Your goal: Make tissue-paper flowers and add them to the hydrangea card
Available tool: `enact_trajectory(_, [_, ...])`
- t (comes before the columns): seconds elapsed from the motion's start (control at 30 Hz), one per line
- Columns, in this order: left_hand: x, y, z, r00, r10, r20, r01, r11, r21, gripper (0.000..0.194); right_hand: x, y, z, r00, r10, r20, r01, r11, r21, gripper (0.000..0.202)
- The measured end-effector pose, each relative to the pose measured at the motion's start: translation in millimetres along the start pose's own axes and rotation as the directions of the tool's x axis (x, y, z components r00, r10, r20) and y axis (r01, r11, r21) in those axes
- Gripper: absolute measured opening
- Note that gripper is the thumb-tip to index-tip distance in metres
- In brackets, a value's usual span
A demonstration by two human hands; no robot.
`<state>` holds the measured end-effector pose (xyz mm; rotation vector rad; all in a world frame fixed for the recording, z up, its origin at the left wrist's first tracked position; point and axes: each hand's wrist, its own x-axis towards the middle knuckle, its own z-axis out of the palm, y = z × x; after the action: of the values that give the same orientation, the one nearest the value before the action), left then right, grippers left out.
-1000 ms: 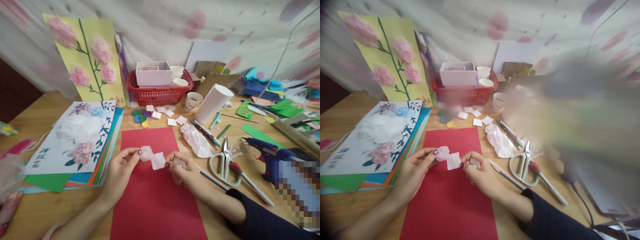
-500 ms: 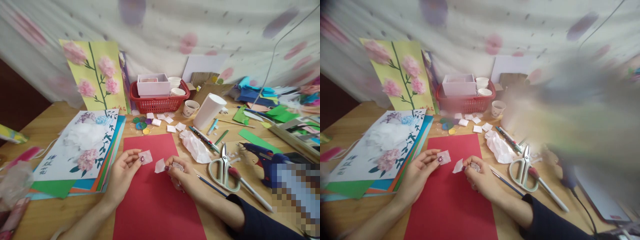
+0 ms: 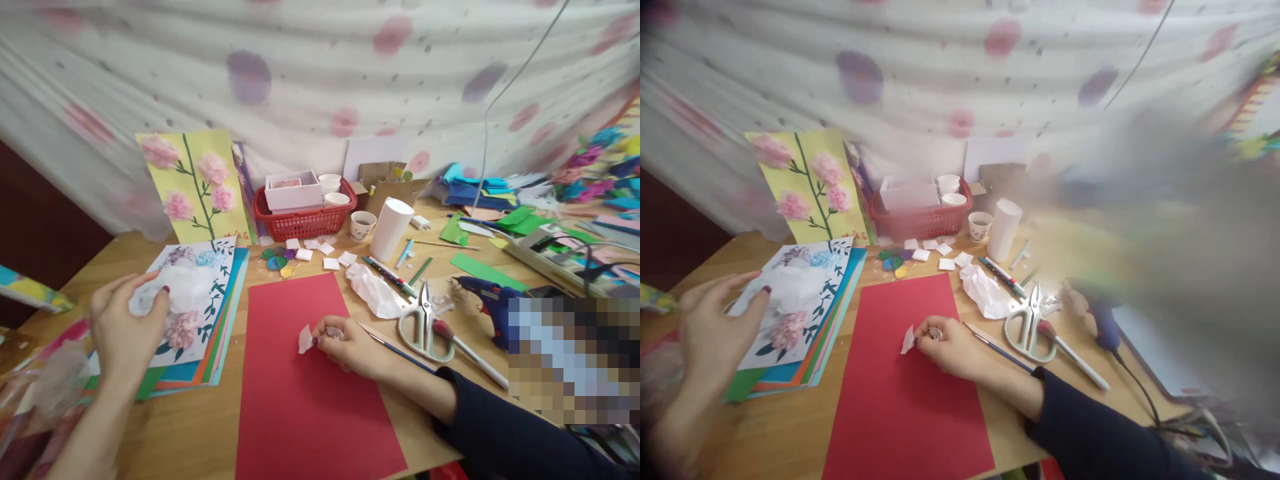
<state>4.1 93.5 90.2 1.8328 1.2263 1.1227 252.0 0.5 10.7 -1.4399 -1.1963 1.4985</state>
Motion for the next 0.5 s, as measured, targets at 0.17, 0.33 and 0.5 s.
enact_trajectory(0.17, [-43,-2,55.3,0.974,0.141,0.179,-0.156,0.985,0.076,0.033,0,-3,3,1.0,-0.005,-0.008,0.007,0.968,0.251,0.016])
enact_trajectory(0.33, [-58,-10,86.3,0.916,0.226,0.332,-0.277,0.954,0.115,0.026,3,-2,3,1.0,-0.01,-0.015,0.015,0.945,0.326,0.024])
enact_trajectory(0.5, [-48,-17,88.0,0.936,0.142,0.321,-0.171,0.983,0.062,0.016,4,-3,-2,0.999,-0.047,0.017,0.042,0.971,0.236,0.026])
